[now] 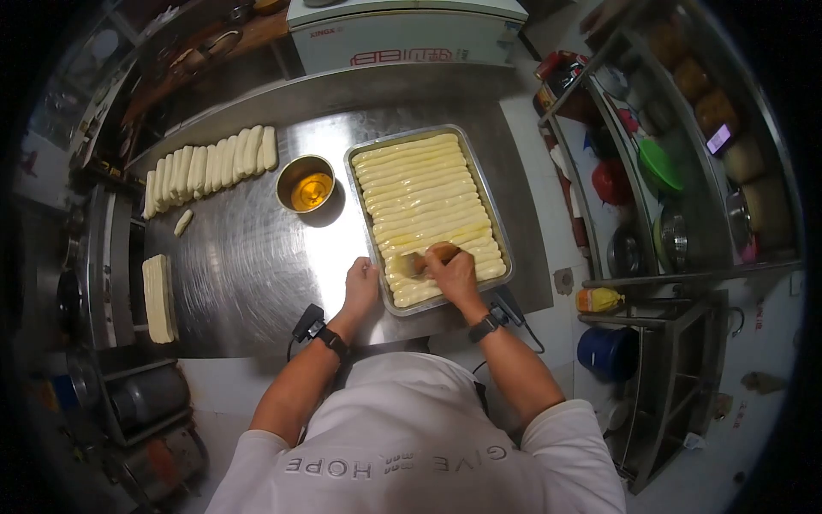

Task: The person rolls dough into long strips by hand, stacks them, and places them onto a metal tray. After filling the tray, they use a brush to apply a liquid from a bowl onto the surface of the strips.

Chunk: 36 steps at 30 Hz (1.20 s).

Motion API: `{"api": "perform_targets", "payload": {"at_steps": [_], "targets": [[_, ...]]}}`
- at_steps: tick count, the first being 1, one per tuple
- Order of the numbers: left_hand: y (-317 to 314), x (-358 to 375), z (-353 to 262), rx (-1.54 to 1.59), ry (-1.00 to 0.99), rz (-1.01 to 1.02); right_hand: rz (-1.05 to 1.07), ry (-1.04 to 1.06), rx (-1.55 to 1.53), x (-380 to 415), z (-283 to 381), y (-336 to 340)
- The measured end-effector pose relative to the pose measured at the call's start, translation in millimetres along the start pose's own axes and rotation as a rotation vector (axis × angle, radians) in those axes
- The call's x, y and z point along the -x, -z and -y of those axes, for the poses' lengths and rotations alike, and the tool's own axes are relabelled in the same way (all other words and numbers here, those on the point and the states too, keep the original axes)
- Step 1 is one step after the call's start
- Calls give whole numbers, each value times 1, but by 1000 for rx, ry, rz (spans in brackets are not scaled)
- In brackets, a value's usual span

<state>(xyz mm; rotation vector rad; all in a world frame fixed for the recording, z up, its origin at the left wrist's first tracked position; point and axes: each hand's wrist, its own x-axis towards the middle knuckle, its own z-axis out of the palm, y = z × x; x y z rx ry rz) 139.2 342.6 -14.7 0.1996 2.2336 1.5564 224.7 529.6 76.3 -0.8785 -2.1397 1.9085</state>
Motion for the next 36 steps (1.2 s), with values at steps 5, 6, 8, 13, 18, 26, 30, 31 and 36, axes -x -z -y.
{"api": "perform_targets", "payload": {"at_steps": [5,6,8,13,18,26,30,31,36], "targets": [[-6,-3,14,72,28,-17,5,17,56,22,10,-1],[-1,-1,5,42,37,2,78,-6,78,26,9,-3],[4,-1,-3,10,46,24,20,2,111,22,8,12],[3,3,-10,14,39,7,53,-6,81,26,14,18],[5,2,-8,-20,-5,-5,238,-157,157,6,8,31],[10,9,-34,-5,88,25,508,-39,270,-2,35,27],[10,8,-28,26,66,27,432,-147,295,-16,17,54],[10,8,-27,38,88,27,381,-163,303,-19,15,69],[8,3,-13,20,61,18,160,-136,372,-19,29,143]]}}
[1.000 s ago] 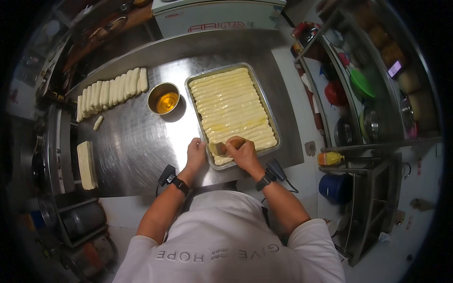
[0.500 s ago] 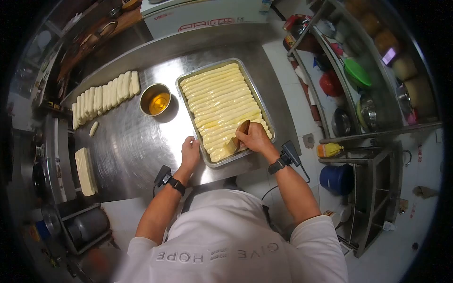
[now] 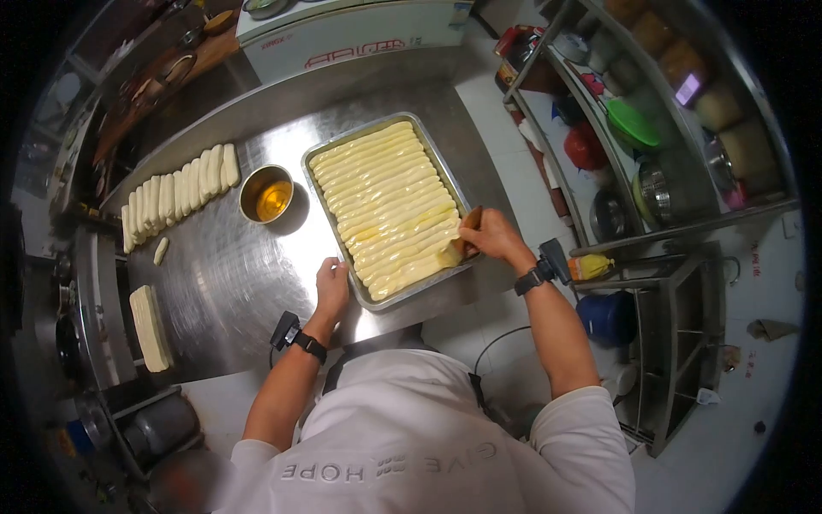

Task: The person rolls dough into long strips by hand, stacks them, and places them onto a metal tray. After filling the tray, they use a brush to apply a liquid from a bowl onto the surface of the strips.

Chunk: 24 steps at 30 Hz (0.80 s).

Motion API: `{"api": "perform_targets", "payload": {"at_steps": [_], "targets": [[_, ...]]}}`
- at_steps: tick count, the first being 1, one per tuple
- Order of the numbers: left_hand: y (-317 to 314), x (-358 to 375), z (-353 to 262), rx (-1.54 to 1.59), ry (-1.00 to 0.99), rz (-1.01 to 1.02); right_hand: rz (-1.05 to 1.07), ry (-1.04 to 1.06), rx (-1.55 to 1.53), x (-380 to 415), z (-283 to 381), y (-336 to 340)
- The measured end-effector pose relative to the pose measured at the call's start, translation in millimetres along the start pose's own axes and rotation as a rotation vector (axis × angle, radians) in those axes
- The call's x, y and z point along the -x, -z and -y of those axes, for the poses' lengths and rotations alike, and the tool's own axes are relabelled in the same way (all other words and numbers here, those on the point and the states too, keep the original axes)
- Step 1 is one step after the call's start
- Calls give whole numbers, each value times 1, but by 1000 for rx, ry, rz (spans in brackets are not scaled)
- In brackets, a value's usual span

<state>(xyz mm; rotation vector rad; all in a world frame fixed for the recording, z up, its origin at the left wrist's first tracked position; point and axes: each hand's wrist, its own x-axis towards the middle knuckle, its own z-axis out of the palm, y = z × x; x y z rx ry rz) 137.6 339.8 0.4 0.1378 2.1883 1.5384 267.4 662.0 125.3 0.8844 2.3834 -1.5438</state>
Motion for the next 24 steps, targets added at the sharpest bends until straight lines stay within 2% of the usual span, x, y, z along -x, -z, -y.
{"api": "perform_targets", "payload": {"at_steps": [1,4,5,7,8,12,14,16,18,19,21,22,24], "targets": [[0,0,0,-4,7,2,-93,20,36,3,-2,11],[-1,-1,2,-53,-87,-26,-127,72,164,8,-5,32],[0,-1,4,-33,-61,2,-135,73,167,9,-6,35],[1,4,-7,-1,-40,19,-208,159,441,15,1,33],[2,7,-12,27,-11,32,-212,159,443,17,3,28],[0,2,-2,23,-59,16,-305,429,794,31,19,-19],[0,3,-9,-52,2,-14,-169,526,799,35,10,-61],[0,3,-9,-21,-22,-11,-93,656,862,47,33,-102],[0,3,-4,9,-45,-4,-77,654,644,47,44,-131],[0,1,0,11,-45,14,-84,652,647,45,51,-137],[0,-1,8,11,-50,39,-105,654,383,44,59,-144],[0,-2,10,10,-74,24,-111,654,386,33,47,-141],[-1,-2,8,14,-98,9,-119,280,186,0,16,-121]]}}
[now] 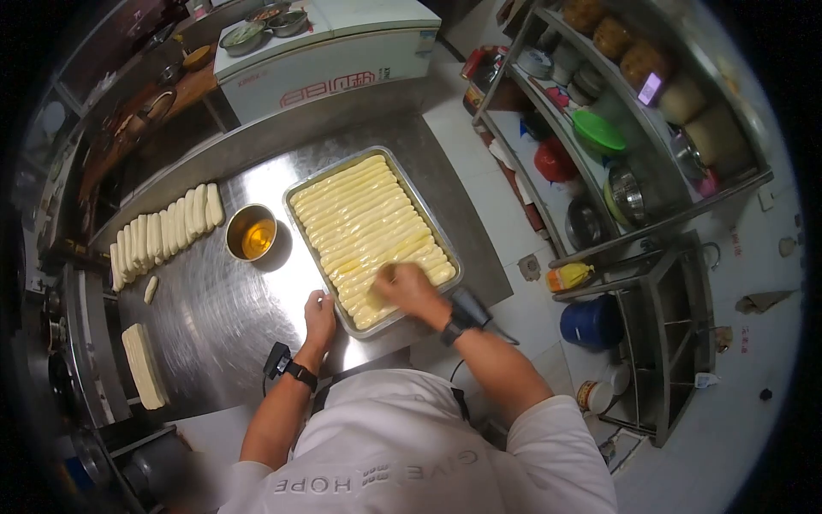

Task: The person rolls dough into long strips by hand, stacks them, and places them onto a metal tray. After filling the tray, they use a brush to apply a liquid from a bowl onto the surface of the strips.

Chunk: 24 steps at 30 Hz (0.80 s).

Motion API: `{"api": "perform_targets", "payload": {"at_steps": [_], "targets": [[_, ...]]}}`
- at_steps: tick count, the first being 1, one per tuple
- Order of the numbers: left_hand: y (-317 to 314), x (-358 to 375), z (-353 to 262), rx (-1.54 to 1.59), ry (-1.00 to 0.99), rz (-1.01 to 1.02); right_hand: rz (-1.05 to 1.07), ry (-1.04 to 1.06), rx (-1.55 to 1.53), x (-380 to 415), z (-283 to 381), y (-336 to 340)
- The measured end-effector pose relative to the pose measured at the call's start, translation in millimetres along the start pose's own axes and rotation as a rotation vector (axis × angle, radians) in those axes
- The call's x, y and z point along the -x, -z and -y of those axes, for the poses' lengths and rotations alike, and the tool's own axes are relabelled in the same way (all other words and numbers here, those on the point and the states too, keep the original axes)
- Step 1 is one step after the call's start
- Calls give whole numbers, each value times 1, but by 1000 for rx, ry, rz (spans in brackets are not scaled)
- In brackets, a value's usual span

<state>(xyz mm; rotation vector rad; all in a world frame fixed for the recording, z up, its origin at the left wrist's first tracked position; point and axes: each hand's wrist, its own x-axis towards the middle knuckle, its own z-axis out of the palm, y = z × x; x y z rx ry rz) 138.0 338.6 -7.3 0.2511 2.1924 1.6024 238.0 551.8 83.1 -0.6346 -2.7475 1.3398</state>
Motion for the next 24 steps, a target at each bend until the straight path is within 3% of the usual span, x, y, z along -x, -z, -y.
{"api": "perform_targets", "payload": {"at_steps": [4,8,10,16,18,19,23,24], "targets": [[2,5,-18,70,71,8,-259,-137,55,-24,-64,61],[0,2,-5,41,60,-2,-362,-131,149,-15,-31,101],[-2,0,0,44,41,-13,-507,56,274,-14,-27,100],[-3,2,-3,37,54,-26,-427,333,468,-34,-8,15],[-1,2,-8,10,46,-22,-352,494,346,-36,7,-29],[0,3,-9,10,29,-22,-271,469,441,-31,29,-42],[-2,3,-6,54,-3,-26,-154,488,272,-28,71,-57],[-1,2,-6,53,-6,-26,-185,340,91,-35,71,-54]]}}
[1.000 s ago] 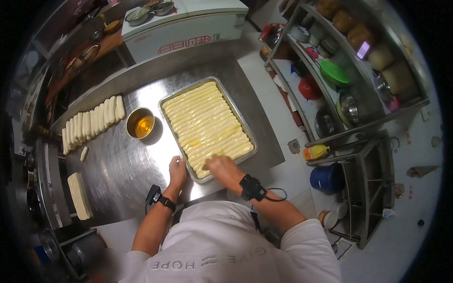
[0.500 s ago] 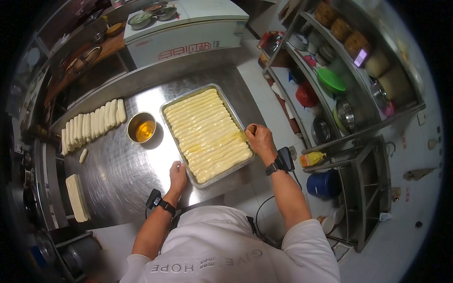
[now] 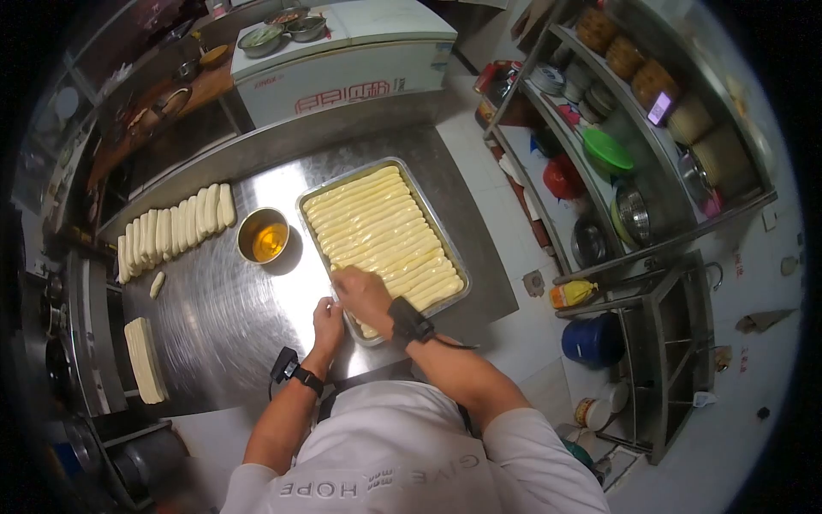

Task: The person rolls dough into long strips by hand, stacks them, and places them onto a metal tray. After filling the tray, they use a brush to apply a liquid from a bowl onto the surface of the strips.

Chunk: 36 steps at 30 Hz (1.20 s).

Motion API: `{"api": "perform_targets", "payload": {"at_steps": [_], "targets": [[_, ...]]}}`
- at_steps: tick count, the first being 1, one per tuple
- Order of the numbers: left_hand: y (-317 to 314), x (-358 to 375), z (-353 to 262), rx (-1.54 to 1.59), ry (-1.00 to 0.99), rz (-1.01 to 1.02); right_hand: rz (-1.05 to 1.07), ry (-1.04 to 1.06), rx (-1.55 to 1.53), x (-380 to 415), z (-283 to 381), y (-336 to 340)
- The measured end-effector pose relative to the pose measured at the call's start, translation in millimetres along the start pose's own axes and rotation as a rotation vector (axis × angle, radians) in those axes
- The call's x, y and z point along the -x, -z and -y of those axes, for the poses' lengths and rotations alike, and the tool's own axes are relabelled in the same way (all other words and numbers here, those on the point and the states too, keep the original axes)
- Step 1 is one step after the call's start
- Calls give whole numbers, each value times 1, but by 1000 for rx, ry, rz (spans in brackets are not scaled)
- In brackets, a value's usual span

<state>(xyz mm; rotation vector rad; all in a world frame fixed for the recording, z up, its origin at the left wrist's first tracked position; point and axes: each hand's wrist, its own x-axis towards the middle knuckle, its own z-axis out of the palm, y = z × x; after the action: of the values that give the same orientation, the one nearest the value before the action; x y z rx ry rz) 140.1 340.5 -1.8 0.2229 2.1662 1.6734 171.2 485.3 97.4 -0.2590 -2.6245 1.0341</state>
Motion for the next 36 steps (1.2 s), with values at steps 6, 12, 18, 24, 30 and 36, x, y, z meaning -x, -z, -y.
{"api": "perform_targets", "payload": {"at_steps": [6,12,18,24,30,36], "targets": [[0,1,-7,-14,93,4,-245,-334,-20,-25,-110,74],[-2,0,9,1,63,-12,-239,-291,243,-21,-104,135],[-6,0,8,-45,22,-57,-137,50,387,-6,-91,65],[-5,0,6,-44,1,-46,-6,122,136,-12,-6,2],[-4,1,5,-84,-18,-48,-195,-245,-291,-57,-44,-18],[-9,0,13,-40,45,-69,-369,-513,-203,-89,-148,46]]}}
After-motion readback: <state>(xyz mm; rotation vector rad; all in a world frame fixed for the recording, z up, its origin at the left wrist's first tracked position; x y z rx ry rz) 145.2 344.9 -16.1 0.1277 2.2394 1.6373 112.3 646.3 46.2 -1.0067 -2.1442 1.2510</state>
